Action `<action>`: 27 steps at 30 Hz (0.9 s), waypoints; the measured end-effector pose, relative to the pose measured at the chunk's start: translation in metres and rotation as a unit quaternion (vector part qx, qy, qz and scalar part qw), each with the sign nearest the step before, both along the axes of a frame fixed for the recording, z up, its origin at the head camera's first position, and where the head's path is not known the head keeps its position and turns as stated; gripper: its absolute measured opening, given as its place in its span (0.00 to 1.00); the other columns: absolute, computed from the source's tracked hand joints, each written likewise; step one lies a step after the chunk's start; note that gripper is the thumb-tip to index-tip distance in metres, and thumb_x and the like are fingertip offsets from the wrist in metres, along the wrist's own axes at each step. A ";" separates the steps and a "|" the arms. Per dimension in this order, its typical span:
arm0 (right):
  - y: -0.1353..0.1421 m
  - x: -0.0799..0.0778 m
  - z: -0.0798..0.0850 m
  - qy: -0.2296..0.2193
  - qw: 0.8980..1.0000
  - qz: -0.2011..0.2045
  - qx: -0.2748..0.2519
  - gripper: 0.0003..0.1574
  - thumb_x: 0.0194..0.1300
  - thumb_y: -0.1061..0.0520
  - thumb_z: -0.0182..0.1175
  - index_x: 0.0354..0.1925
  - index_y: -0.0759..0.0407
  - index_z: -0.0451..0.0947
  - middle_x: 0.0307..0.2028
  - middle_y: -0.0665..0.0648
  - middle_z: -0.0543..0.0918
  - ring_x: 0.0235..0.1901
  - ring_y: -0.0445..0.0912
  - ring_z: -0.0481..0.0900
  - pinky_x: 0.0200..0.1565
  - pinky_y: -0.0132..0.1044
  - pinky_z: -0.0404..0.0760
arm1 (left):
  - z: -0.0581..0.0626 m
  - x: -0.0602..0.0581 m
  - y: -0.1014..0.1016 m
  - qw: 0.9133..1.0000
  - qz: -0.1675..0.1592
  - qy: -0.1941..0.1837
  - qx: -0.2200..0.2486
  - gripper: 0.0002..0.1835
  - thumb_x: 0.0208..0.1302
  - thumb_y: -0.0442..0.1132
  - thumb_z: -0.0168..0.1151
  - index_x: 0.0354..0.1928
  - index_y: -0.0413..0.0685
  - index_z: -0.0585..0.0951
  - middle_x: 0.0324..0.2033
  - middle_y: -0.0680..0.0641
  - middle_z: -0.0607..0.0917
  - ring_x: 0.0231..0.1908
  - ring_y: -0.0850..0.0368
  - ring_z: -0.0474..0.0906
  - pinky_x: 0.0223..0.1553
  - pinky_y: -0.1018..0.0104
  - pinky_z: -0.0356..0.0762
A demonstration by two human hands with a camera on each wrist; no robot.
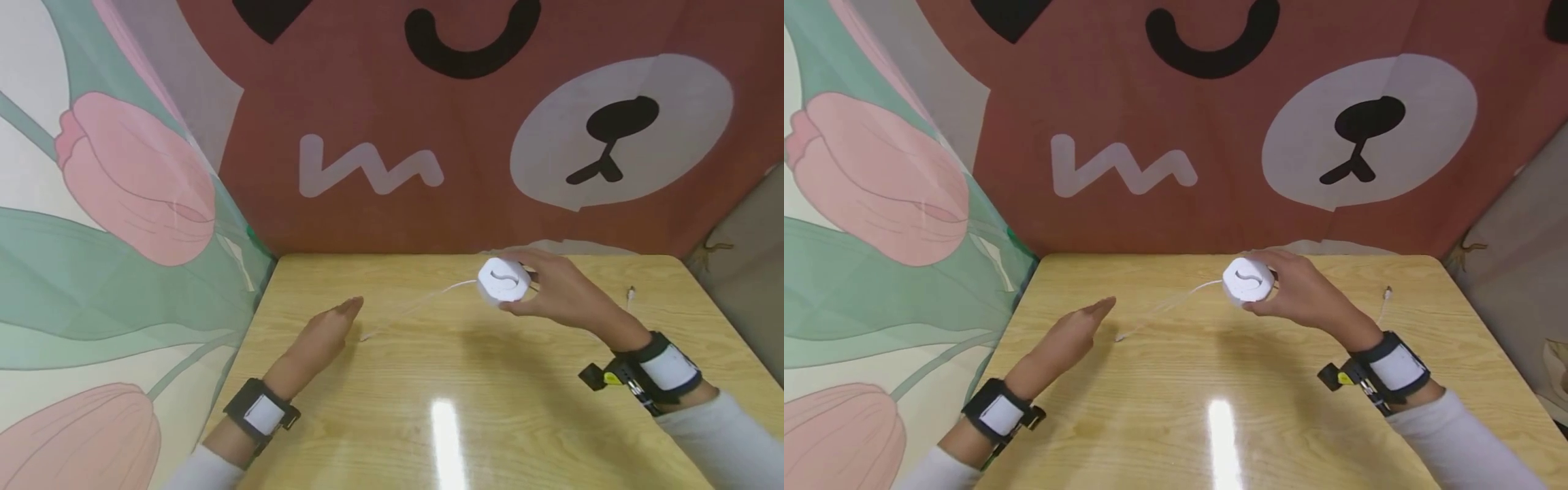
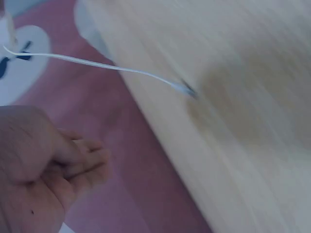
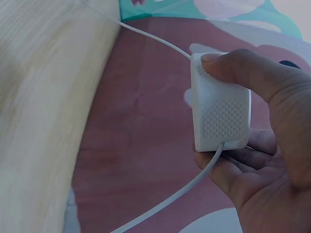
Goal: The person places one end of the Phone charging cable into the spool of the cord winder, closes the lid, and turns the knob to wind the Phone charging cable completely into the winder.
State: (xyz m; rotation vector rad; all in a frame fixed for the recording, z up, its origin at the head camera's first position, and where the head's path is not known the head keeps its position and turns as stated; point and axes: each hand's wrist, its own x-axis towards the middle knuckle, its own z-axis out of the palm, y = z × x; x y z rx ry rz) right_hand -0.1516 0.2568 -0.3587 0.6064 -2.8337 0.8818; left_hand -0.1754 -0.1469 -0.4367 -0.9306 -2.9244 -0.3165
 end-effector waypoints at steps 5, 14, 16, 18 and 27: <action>-0.015 -0.002 0.015 0.017 1.000 0.023 -0.004 0.50 0.49 0.56 0.81 0.68 0.64 0.73 0.61 0.62 0.80 0.55 0.55 0.81 0.53 0.54 0.87 | 0.023 0.006 0.048 0.984 -0.058 0.024 0.164 0.27 0.73 0.28 0.58 0.72 0.36 0.70 0.61 0.36 0.82 0.54 0.46 0.86 0.57 0.57 0.84; -0.041 -0.006 0.039 0.034 0.998 0.039 -0.019 0.50 0.46 0.54 0.83 0.67 0.60 0.75 0.62 0.58 0.81 0.56 0.53 0.82 0.54 0.54 0.86 | 0.054 0.005 0.112 0.949 -0.086 0.168 0.254 0.16 0.71 0.34 0.63 0.57 0.37 0.84 0.45 0.42 0.91 0.40 0.54 0.91 0.40 0.66 0.88; -0.044 -0.008 0.045 0.041 0.998 0.042 -0.013 0.51 0.46 0.54 0.83 0.67 0.60 0.75 0.61 0.58 0.81 0.55 0.52 0.82 0.53 0.53 0.87 | 0.057 0.003 0.117 0.944 -0.079 0.178 0.267 0.14 0.71 0.33 0.63 0.55 0.36 0.85 0.43 0.42 0.91 0.39 0.54 0.91 0.39 0.67 0.88; -0.045 -0.009 0.052 0.053 0.998 0.044 -0.006 0.50 0.46 0.54 0.84 0.66 0.59 0.75 0.61 0.58 0.81 0.54 0.52 0.82 0.52 0.53 0.87 | 0.059 0.002 0.118 0.940 -0.067 0.185 0.279 0.12 0.71 0.33 0.64 0.52 0.37 0.86 0.42 0.42 0.92 0.38 0.54 0.91 0.38 0.67 0.88; -0.040 -0.007 0.086 0.073 0.997 0.018 0.007 0.49 0.44 0.53 0.84 0.64 0.55 0.78 0.57 0.55 0.83 0.51 0.50 0.82 0.49 0.51 0.83 | 0.051 -0.006 0.109 0.934 -0.033 0.179 0.309 0.10 0.69 0.31 0.65 0.49 0.38 0.88 0.39 0.42 0.92 0.37 0.53 0.91 0.37 0.67 0.88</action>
